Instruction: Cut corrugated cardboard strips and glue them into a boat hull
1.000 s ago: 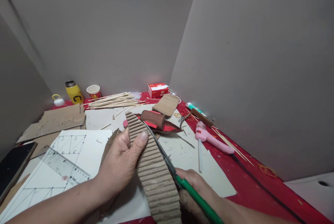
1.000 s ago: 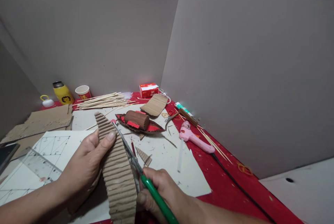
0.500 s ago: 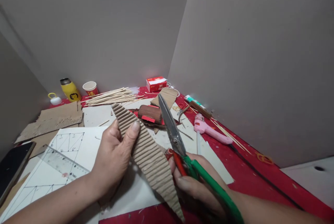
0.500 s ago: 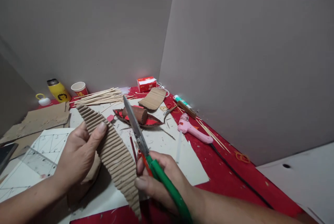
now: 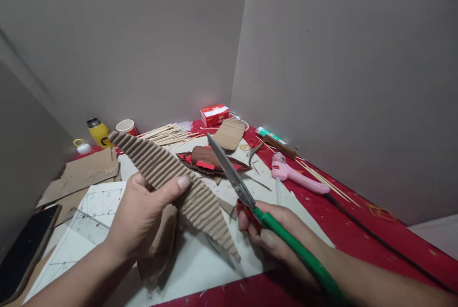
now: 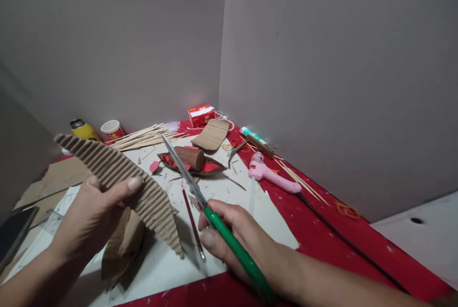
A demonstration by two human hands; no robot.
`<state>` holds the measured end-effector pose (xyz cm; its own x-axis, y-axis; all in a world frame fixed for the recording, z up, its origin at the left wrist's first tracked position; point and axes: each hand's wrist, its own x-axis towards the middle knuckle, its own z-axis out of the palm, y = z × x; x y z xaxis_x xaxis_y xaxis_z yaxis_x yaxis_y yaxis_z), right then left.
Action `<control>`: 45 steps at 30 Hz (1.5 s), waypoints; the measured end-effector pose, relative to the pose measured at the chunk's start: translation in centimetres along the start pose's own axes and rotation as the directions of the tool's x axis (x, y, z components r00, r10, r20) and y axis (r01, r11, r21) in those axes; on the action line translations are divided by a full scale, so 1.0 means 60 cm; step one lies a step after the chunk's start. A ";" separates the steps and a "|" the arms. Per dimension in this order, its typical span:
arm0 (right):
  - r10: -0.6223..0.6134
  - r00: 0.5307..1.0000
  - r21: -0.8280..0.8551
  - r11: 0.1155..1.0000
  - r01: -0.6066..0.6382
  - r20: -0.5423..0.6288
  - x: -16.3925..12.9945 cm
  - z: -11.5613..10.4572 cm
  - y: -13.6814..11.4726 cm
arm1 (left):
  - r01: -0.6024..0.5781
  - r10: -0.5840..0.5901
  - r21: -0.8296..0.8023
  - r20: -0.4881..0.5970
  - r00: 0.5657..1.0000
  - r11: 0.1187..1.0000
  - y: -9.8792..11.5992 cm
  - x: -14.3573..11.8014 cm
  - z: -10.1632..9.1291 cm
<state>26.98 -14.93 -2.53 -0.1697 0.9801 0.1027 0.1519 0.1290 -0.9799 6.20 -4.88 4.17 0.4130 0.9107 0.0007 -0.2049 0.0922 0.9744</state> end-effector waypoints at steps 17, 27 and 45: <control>-0.031 0.997 -0.458 0.887 0.061 0.072 0.005 0.005 -0.035 | -0.131 0.137 0.082 -0.078 0.987 0.988 0.014 0.010 -0.025; -0.018 0.997 -0.392 0.919 0.045 0.072 0.001 0.007 -0.021 | -0.119 0.126 0.075 -0.089 0.988 0.990 0.013 0.009 -0.022; -0.031 0.997 -0.469 0.881 0.059 0.066 0.003 0.005 -0.035 | -0.144 0.168 0.156 -0.158 0.973 0.977 0.013 0.006 -0.017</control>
<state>26.31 -15.08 -0.50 -0.2382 0.9635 0.1218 0.5806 0.2418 -0.7775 5.28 -4.04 4.72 0.2269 0.9653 0.1290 -0.1208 -0.1036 0.9873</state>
